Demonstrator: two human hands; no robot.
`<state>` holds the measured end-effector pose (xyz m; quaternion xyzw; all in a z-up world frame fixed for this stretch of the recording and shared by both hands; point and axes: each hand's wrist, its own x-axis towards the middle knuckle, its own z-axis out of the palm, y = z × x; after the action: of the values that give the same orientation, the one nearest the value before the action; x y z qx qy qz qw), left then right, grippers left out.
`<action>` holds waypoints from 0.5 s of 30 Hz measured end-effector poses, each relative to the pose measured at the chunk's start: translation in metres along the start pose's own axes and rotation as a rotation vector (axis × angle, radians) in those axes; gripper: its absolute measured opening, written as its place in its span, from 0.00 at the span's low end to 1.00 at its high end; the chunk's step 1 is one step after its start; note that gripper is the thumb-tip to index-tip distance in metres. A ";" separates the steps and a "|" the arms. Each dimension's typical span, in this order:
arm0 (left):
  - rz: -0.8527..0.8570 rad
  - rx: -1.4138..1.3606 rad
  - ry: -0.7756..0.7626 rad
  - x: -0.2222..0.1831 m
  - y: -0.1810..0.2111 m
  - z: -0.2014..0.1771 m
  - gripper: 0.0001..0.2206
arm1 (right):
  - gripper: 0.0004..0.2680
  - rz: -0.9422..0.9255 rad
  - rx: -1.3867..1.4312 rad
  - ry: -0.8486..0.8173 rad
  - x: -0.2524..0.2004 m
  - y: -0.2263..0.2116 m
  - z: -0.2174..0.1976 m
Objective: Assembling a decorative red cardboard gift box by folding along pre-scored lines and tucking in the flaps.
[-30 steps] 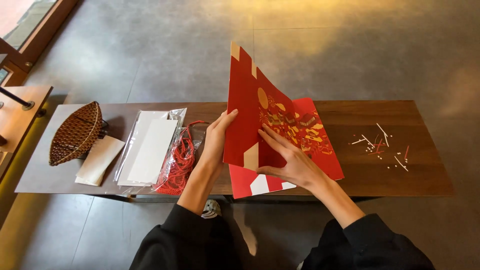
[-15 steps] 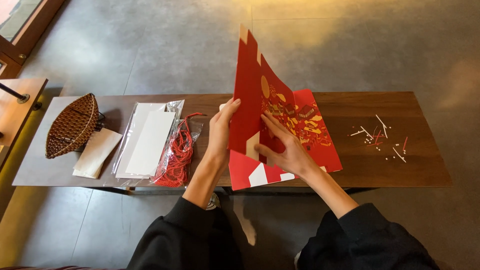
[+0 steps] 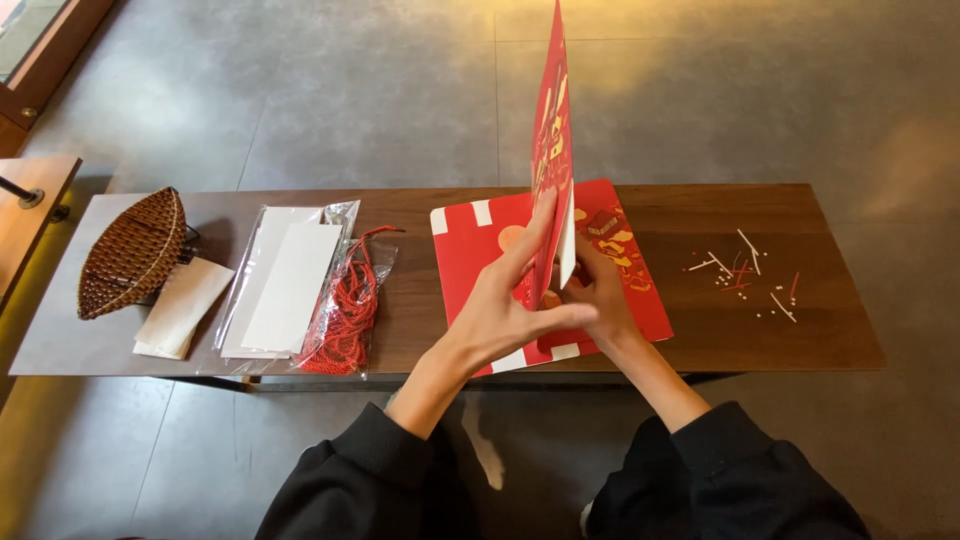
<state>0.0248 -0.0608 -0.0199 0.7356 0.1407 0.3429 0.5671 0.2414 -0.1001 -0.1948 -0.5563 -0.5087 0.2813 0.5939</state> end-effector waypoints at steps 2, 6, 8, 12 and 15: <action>-0.013 0.014 0.059 0.004 -0.013 0.001 0.51 | 0.21 -0.021 0.021 0.015 0.003 -0.032 0.011; -0.031 0.064 0.145 0.007 -0.017 -0.002 0.40 | 0.29 -0.125 0.132 0.033 0.005 -0.054 0.024; -0.049 0.085 0.147 0.009 -0.007 0.000 0.41 | 0.29 -0.100 0.152 0.037 0.003 -0.068 0.028; -0.079 0.114 0.135 0.012 0.003 -0.004 0.43 | 0.26 -0.059 0.195 0.000 0.004 -0.097 0.032; -0.091 0.099 0.123 0.012 0.008 -0.003 0.43 | 0.26 -0.046 0.216 -0.022 0.003 -0.113 0.031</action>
<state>0.0304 -0.0540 -0.0083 0.7331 0.2251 0.3539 0.5354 0.1876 -0.1112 -0.0908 -0.4742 -0.4944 0.3269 0.6510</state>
